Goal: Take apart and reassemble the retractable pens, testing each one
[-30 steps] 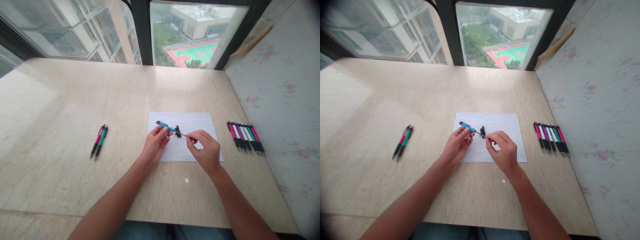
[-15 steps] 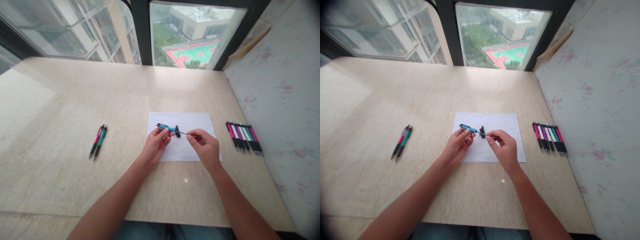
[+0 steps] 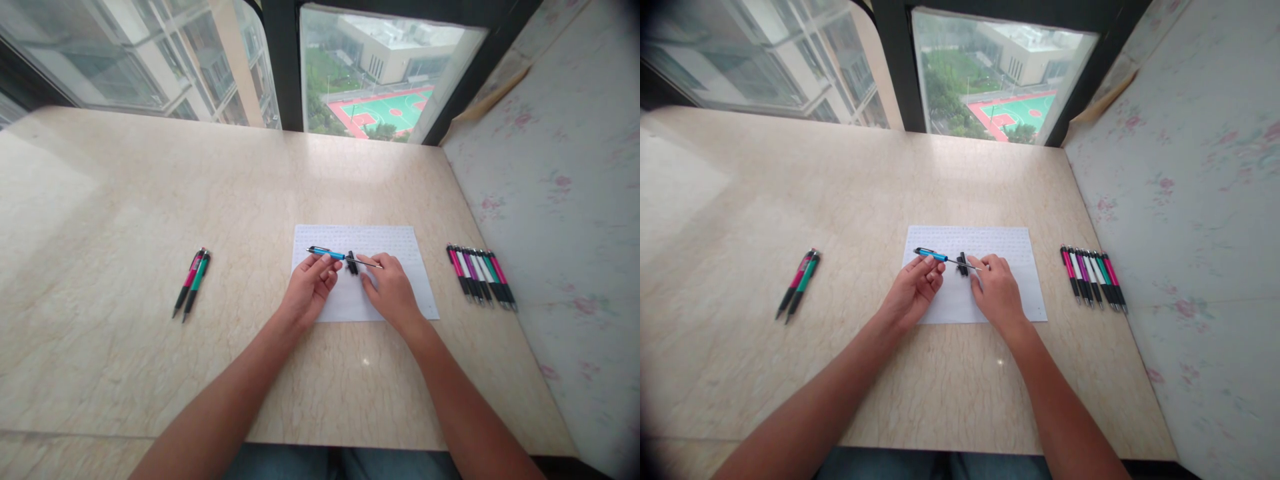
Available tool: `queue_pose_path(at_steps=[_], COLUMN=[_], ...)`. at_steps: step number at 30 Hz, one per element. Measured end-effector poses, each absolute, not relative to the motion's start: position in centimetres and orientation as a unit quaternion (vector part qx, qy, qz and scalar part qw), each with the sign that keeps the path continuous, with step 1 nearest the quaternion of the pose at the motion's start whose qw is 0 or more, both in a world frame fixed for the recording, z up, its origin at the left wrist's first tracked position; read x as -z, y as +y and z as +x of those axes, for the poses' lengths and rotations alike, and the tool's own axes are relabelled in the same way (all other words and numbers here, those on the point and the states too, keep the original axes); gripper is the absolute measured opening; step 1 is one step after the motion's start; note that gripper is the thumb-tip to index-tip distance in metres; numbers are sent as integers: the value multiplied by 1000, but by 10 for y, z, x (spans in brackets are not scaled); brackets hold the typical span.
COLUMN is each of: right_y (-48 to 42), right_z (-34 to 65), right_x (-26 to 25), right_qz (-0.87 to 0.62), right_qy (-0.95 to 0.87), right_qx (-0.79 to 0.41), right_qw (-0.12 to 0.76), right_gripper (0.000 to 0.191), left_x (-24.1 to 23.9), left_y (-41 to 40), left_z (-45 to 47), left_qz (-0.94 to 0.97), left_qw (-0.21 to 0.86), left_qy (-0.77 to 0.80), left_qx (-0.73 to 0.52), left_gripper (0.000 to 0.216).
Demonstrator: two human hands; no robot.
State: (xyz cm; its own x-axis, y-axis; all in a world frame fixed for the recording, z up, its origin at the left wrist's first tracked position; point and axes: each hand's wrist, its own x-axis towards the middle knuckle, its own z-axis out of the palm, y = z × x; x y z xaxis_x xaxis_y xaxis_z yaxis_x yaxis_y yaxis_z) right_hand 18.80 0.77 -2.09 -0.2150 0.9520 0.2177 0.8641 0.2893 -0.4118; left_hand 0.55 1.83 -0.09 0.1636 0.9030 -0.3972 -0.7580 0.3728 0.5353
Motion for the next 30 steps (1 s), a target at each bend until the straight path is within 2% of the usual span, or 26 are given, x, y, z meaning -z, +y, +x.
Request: queue_pose_path(at_steps=[5,12,18,23,30], right_y=[8,9,9,10,9], right_z=[184,187,187,188,197], right_x=[19,25,27,28,15], right_qz=[-595,-591,-586,-576,-592], right_qy=[-779,-764,-764,-752,-658], right_qx=[-76,-109,-107,-133,-241], right_qw=[182,236,247,291,398], right_gripper=[32,28,25,15,3], left_x=[1,0,1,1,2], left_y=[19,19,19,20,21], left_z=[5,3,4,4,1], left_qz=[107,104,104,102,101], left_qw=[750,747,746,746,748], left_qy=[337,344,342,342,335], left_qx=[-559,-560,-562,-563,-563], left_gripper=[14,13,13,13,13])
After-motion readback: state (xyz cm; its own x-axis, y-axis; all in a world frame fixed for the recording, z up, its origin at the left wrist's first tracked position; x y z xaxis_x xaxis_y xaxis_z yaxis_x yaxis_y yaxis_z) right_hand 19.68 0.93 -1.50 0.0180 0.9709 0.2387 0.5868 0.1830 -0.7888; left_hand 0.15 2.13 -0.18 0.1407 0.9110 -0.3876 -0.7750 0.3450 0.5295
